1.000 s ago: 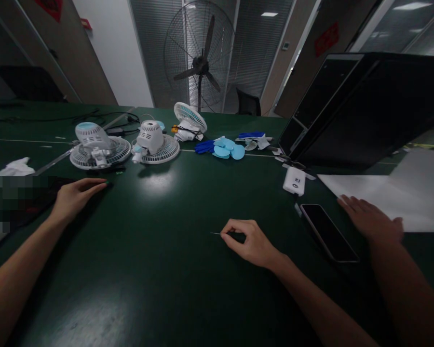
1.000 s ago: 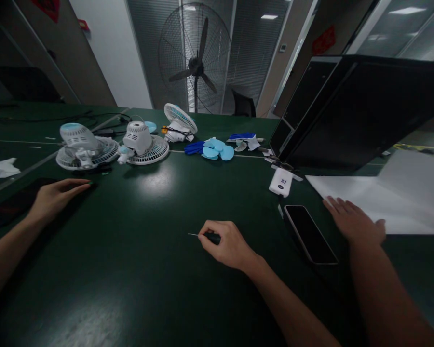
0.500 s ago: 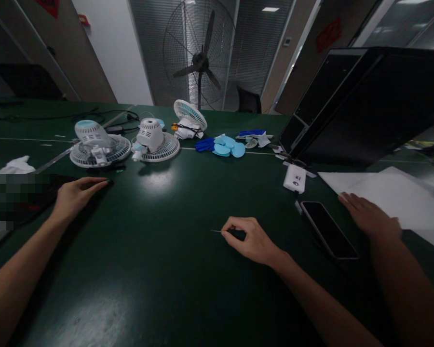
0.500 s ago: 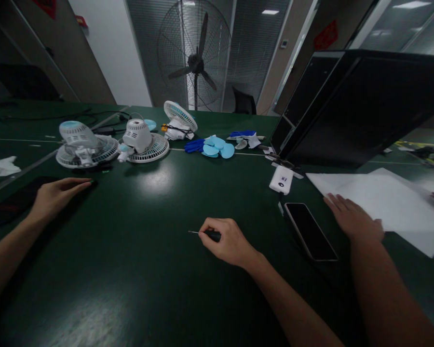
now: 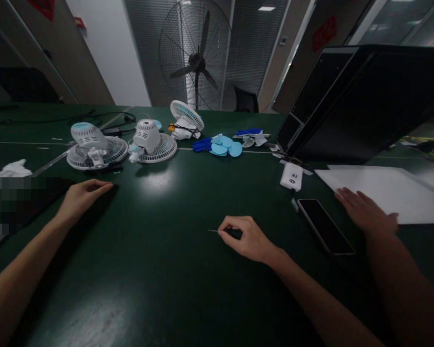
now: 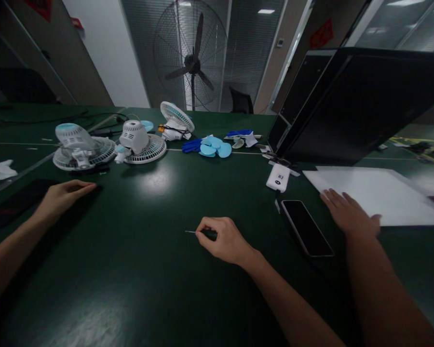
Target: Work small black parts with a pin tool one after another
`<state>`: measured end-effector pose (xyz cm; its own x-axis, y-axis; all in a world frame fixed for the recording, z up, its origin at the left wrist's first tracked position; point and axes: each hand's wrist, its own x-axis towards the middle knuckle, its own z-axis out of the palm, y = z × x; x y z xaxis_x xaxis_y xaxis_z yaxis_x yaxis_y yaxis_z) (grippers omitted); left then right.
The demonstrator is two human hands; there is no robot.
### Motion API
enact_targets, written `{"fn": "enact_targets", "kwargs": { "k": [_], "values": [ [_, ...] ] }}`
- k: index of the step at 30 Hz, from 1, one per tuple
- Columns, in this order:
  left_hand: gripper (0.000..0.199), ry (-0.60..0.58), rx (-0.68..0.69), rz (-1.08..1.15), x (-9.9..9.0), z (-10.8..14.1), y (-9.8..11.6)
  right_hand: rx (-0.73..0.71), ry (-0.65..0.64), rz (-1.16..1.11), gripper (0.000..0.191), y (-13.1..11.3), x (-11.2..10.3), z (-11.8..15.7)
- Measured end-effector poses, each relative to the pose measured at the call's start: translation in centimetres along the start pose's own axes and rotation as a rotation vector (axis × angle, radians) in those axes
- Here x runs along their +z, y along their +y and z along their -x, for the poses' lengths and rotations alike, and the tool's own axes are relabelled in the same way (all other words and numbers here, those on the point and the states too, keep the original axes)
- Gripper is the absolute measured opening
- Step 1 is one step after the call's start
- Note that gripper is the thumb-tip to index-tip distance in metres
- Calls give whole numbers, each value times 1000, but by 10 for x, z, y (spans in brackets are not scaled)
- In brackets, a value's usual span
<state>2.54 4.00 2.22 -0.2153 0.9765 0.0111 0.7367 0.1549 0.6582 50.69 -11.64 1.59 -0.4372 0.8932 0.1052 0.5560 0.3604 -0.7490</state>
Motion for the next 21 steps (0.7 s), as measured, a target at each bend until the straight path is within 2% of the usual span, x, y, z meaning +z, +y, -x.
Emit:
{"fn": "enact_targets", "kwargs": {
  "k": [2, 4, 7, 10, 12, 14, 17, 21],
  "values": [
    [71, -135, 9, 125, 9, 5, 10, 5, 0, 1, 13, 1, 0, 0],
    [66, -272, 45, 189, 29, 19, 30, 3, 9, -2, 13, 1, 0, 0],
    [50, -502, 182, 280, 73, 59, 72, -1, 17, -23, 12, 1, 1, 1],
    [27, -693, 399, 369, 119, 110, 115, -4, 35, -27, 12, 1, 1, 1],
    [17, -713, 506, 368, 140, 139, 136, -13, 50, -19, 11, 2, -2, 1],
    [15, -692, 581, 352, 151, 156, 148, -24, 46, -13, 11, 4, -6, 1],
    [17, -656, 641, 330, 153, 166, 153, -28, 45, 15, 10, 7, -14, 3],
    [19, -624, 660, 289, 148, 168, 153, -35, 27, 49, 9, 10, -18, 3]
  ]
}}
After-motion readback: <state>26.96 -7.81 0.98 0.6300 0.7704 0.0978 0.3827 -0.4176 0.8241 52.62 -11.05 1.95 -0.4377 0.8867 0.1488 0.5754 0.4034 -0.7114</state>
